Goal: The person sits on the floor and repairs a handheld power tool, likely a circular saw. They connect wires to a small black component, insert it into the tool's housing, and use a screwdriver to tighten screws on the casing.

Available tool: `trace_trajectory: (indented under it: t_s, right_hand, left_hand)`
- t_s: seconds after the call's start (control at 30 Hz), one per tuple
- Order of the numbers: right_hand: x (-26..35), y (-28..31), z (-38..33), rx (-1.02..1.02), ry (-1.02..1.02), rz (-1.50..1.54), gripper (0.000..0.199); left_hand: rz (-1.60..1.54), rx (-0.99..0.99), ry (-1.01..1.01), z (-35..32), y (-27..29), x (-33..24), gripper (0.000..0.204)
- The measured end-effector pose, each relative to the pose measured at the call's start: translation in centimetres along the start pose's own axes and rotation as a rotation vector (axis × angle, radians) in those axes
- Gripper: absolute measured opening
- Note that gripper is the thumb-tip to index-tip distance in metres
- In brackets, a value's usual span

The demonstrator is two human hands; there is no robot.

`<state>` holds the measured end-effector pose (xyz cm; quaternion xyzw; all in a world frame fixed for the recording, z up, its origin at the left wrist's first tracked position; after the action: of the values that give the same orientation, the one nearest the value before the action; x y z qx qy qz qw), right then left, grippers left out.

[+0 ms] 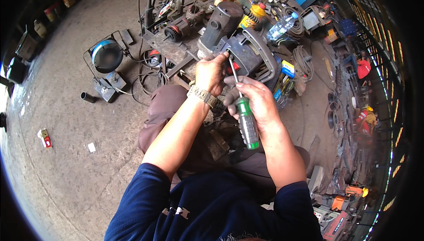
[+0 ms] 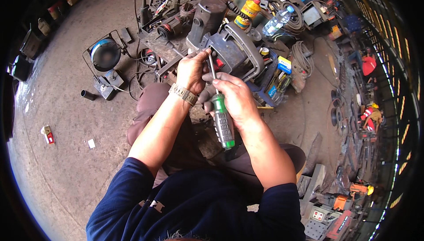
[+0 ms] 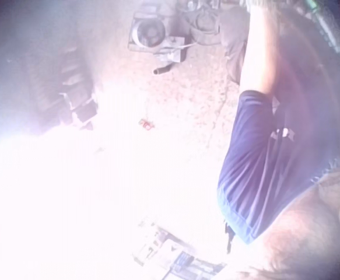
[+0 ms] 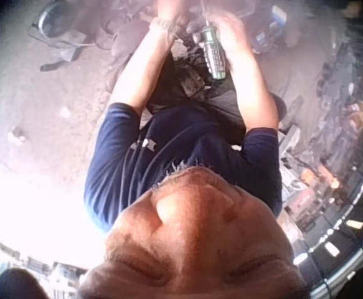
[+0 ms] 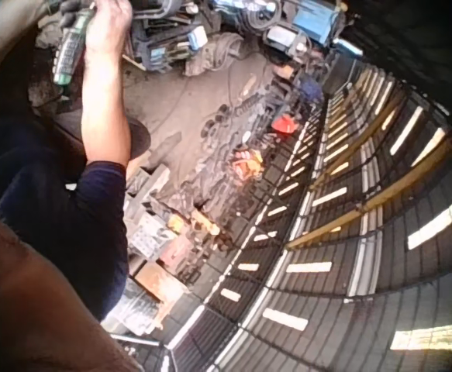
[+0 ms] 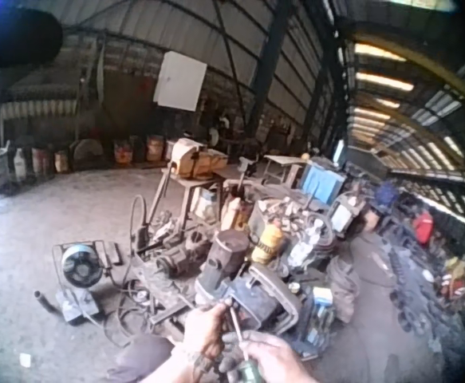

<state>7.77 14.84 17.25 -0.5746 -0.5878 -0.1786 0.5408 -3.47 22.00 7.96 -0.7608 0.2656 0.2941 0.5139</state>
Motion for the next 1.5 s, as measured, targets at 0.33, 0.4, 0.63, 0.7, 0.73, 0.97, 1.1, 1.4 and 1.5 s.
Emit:
trace_trajectory:
  t_s: [0.33,0.4,0.63,0.7,0.73,0.97,1.1,1.4,1.5]
  right_hand:
    - [0.4,-0.4,2.8,-0.091,0.007,0.008,0.032]
    - [0.5,-0.2,3.2,-0.099,0.003,-0.001,0.032]
    - [0.8,0.3,3.8,-0.141,0.006,-0.043,0.031]
    - [1.0,0.0,3.6,-0.154,0.01,-0.06,0.031]
    - [1.2,-0.2,3.5,-0.158,0.012,-0.058,0.031]
    - [0.4,-0.8,4.4,-0.194,0.051,0.094,0.018]
    - [-0.4,-1.8,4.9,-0.161,0.051,0.207,0.022]
    - [-2.3,-2.8,6.0,-0.139,0.187,0.212,0.037]
    - [-2.5,-2.9,6.2,-0.136,0.202,0.235,0.038]
  left_hand:
    - [-0.023,0.012,0.055,-0.5,-0.3,-0.6,0.018]
    - [-0.062,0.025,0.066,-0.7,-0.5,-0.7,0.017]
    - [-0.114,0.073,0.112,-1.6,-0.9,-1.2,0.013]
    - [-0.103,0.072,0.107,-1.5,-0.9,-1.1,0.013]
    - [-0.099,0.069,0.104,-1.4,-0.8,-1.1,0.013]
    - [-0.053,0.092,0.096,-0.9,-0.1,-0.5,0.015]
    - [-0.048,0.171,0.111,-0.6,0.2,-0.3,0.016]
    - [-0.034,0.223,0.105,1.5,1.3,1.6,0.021]
    - [-0.073,0.247,0.155,1.9,1.3,2.4,0.022]
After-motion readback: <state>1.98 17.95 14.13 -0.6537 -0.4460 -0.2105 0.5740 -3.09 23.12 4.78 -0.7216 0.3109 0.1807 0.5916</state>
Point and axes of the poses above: each hand's wrist, its own z-axis towards the middle knuckle, its own y-axis out of the back of the hand, x = y × z, the point moved 8 cm from there along z, towards the middle knuckle, and after that the axes turned 15 degrees about z, right-handed, at the moved point
